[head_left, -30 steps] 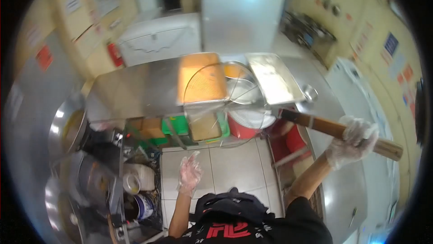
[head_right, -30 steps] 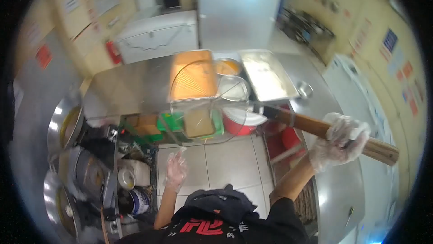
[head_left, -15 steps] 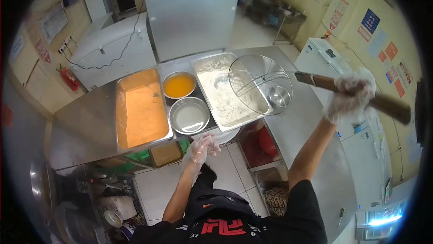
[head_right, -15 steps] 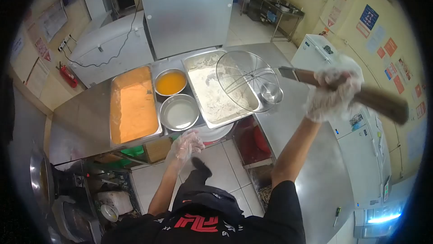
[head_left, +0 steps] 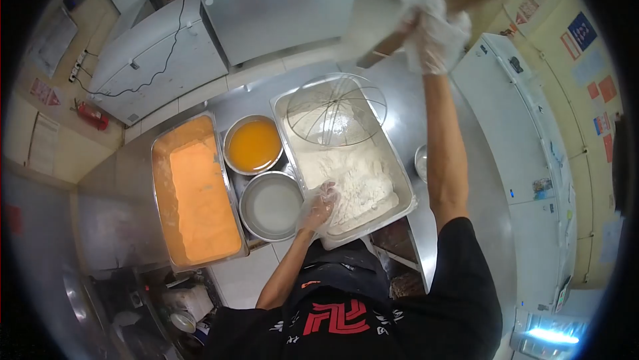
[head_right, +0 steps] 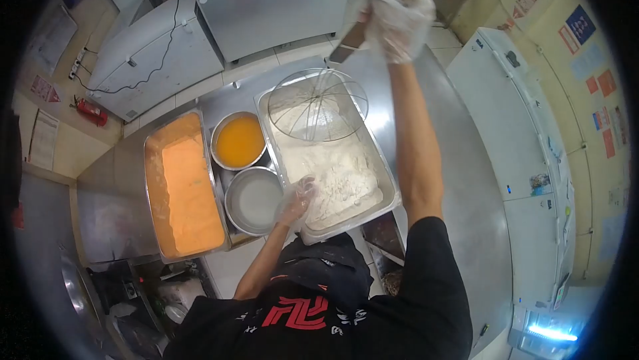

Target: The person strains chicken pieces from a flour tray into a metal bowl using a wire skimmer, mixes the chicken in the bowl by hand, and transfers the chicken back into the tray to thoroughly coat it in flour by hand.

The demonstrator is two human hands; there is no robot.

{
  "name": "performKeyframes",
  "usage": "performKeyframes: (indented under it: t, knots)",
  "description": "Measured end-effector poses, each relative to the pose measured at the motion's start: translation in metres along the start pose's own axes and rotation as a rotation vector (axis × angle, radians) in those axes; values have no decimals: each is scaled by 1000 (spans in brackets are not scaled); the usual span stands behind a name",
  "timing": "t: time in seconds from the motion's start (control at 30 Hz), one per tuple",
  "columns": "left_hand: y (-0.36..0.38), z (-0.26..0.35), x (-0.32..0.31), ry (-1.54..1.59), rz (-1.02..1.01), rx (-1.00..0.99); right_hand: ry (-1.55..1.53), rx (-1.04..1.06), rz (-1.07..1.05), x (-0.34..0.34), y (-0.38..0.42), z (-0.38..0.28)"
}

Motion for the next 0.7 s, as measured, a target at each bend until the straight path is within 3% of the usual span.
performKeyframes:
  t: [0.1,0.13,0.17,0.2,0.23,0.33,0.4,0.43,0.5,0.6,0.7]
  knots:
    - [-11,-12,-1,-113,179,13,205,-248,-140,-44,-15,71]
    - [-8,-13,-1,-121,185,47,-1,-288,-169,-49,-31,105]
    - [-8,-10,0,-382,150,117,-212,-317,-187,-56,-51,138]
    - [-13,-10,3,-641,109,183,-244,-341,-243,-67,-63,156]
    - [-14,-12,2,-655,107,204,-273,-366,-293,-75,-70,170]
    - [-4,-39,-16,-658,170,294,-77,-279,-372,-79,-84,212]
    - [-2,-73,-34,-581,240,198,136,88,-420,-79,-83,231]
    - [-4,-74,-38,-586,238,214,127,74,-421,-78,-79,246]
    - [-7,-81,-42,-668,184,312,-94,-481,-322,-66,-68,312]
    - [-10,-74,-42,-725,156,373,-79,-552,-262,-65,-67,290]
    - [-12,-78,-42,-704,113,495,-224,-468,-436,-99,-71,266]
Point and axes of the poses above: each hand's wrist, its own y-axis away from the middle knuckle, its own x-axis out of the back of the hand, z = x × y, the point moved 9 cm from there along -y, towards the middle knuckle, and after that the axes turned 12 degrees about -y, right-handed, at the moved point
